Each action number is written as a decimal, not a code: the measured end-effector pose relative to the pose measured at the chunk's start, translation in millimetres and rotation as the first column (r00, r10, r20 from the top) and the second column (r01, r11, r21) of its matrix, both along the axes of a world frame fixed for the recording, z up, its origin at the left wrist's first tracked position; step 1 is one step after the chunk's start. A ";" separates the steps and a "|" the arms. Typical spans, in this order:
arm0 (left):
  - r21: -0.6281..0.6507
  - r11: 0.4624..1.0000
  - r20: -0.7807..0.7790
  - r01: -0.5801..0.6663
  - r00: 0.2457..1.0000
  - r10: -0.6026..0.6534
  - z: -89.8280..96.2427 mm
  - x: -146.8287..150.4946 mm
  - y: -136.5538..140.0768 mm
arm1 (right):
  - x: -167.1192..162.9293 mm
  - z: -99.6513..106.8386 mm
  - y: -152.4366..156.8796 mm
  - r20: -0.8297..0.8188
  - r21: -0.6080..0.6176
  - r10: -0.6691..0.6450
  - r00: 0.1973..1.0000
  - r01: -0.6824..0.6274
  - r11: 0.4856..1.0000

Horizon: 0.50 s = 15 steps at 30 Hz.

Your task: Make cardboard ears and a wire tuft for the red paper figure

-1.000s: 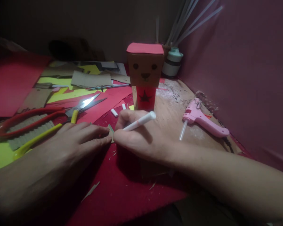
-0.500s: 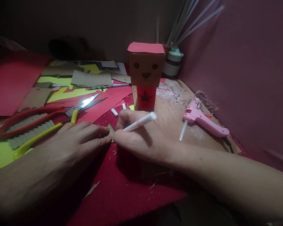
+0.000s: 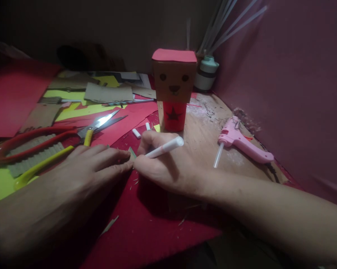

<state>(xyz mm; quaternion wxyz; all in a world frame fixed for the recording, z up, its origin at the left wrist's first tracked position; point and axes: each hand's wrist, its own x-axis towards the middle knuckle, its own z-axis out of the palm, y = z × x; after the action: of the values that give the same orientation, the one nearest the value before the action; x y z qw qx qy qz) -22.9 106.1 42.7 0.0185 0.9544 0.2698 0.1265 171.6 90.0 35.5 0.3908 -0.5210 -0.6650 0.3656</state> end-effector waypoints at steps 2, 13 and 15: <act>-0.014 1.000 -0.003 0.000 1.000 0.000 2.0 0.3 -1.3 | -0.2 1.0 -0.2 0.012 0.017 0.006 1.000 -0.006 1.000; 0.005 1.000 0.110 0.019 0.994 -0.019 -22.0 -5.5 6.0 | 0.7 -0.7 0.5 -0.049 -0.026 -0.006 0.999 0.005 1.000; -0.030 0.999 0.073 0.042 0.997 -0.040 -14.1 -5.5 3.7 | -0.5 -1.1 0.1 -0.029 -0.003 -0.013 0.999 0.013 1.000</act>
<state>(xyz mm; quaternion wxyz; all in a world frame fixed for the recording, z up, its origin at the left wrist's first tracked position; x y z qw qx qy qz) -28.5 109.8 28.7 0.0460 0.9541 0.2514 0.1561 171.1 90.2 34.5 0.4023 -0.5205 -0.6553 0.3713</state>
